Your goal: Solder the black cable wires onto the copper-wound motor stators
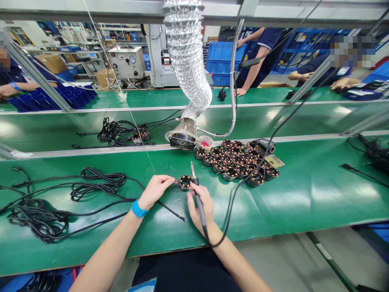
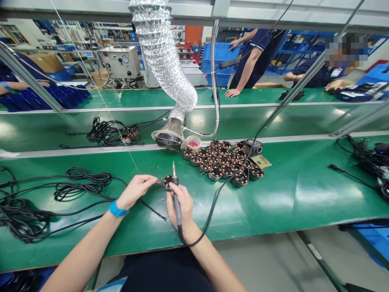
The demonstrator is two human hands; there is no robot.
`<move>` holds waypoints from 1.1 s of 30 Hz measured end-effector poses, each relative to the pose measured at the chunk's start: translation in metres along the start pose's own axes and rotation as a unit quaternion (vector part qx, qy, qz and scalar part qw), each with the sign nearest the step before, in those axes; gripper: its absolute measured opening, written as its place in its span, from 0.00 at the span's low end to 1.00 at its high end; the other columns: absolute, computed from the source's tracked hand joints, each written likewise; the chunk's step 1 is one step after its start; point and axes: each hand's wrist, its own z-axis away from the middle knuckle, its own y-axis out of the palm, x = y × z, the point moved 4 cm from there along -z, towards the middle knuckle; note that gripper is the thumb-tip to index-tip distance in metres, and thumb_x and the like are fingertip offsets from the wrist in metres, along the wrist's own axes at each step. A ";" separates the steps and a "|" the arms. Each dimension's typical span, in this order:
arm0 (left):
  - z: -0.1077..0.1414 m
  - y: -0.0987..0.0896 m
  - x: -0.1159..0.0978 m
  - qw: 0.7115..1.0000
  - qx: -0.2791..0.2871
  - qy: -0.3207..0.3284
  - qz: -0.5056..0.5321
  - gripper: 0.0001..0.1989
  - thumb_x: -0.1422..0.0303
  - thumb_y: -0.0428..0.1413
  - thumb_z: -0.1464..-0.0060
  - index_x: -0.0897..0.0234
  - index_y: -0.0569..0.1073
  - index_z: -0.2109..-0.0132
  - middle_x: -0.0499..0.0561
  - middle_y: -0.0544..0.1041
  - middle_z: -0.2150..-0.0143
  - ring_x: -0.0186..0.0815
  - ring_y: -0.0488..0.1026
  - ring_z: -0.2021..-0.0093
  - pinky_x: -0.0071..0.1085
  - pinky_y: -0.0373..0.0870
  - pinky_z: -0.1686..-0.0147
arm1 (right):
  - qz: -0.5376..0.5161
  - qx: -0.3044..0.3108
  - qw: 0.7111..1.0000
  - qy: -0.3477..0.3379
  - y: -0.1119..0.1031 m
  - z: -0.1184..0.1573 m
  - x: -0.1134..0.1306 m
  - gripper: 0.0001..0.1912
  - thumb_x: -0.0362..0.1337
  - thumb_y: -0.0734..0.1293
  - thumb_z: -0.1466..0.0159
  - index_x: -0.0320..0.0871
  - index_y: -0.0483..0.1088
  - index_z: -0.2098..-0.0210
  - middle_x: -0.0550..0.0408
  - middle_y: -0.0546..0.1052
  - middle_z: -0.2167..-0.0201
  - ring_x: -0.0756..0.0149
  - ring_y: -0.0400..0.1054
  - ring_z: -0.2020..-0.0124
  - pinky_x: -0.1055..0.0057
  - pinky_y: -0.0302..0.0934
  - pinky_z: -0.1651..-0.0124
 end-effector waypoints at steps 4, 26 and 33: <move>0.002 0.002 -0.004 0.999 0.045 0.027 -0.013 0.16 0.58 0.57 0.45 0.67 0.82 0.64 0.52 0.81 0.68 0.38 0.73 0.64 0.30 0.65 0.60 | 0.019 0.029 0.999 0.001 0.012 -0.004 -0.003 0.27 0.27 0.64 0.35 0.49 0.60 0.38 0.46 0.70 0.50 0.60 0.69 0.48 0.60 0.67 0.44; 0.009 0.021 0.005 0.970 0.170 -0.049 0.168 0.18 0.54 0.57 0.45 0.67 0.72 0.67 0.42 0.62 0.79 0.22 0.49 0.83 0.24 0.45 0.82 | -0.027 0.024 0.999 0.015 0.025 -0.009 -0.008 0.20 0.27 0.61 0.32 0.50 0.67 0.44 0.52 0.73 0.56 0.67 0.74 0.55 0.68 0.70 0.49; -0.003 0.023 0.012 0.961 0.138 -0.003 0.241 0.18 0.56 0.59 0.45 0.70 0.73 0.66 0.46 0.67 0.75 0.24 0.58 0.78 0.23 0.52 0.78 | -0.042 0.050 0.997 0.038 0.029 -0.007 -0.006 0.20 0.28 0.59 0.32 0.48 0.65 0.42 0.48 0.73 0.50 0.65 0.71 0.49 0.64 0.67 0.44</move>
